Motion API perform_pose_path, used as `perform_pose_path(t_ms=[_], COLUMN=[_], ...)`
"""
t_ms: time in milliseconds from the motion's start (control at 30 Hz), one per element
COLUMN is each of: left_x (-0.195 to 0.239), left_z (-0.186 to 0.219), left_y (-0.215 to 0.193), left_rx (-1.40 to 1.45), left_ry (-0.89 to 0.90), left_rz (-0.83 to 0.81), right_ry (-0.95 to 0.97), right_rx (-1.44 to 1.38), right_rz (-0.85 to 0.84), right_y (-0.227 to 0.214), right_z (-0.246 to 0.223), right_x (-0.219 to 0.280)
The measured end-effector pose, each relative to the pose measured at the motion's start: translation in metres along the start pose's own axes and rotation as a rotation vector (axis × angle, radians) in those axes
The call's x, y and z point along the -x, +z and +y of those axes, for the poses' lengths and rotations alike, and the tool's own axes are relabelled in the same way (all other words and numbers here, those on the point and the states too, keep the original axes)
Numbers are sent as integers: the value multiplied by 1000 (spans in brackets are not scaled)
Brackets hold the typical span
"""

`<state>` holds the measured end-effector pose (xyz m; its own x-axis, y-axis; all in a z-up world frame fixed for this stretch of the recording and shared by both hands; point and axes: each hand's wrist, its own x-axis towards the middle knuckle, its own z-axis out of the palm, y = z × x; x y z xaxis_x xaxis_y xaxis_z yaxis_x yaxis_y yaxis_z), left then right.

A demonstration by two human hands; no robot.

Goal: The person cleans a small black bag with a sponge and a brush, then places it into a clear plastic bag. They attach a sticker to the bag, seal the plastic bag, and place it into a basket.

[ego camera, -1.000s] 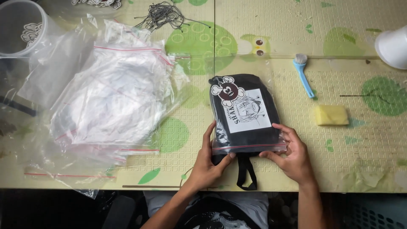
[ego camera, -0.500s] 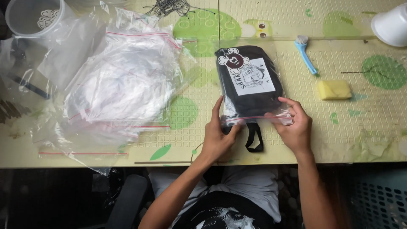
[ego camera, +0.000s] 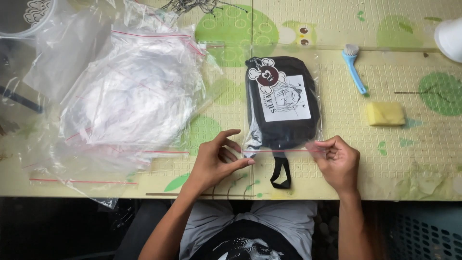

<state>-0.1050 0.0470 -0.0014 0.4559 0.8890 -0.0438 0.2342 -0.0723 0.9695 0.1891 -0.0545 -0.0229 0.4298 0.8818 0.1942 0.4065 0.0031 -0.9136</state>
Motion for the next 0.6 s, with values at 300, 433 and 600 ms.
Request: perform_pose_path(t_ms=[300, 433, 600], left_x=[-3, 0, 5], left_z=[-2, 0, -1], left_y=[5, 5, 4], left_rx=[3, 30, -84], left_ry=[-29, -26, 54], left_rz=[10, 32, 18], right_ry=[22, 22, 128], right_rx=[42, 34, 108], right_rz=[-29, -56, -160], right_y=[-1, -5, -14], right_z=[1, 6, 25], right_x=[-3, 0, -1])
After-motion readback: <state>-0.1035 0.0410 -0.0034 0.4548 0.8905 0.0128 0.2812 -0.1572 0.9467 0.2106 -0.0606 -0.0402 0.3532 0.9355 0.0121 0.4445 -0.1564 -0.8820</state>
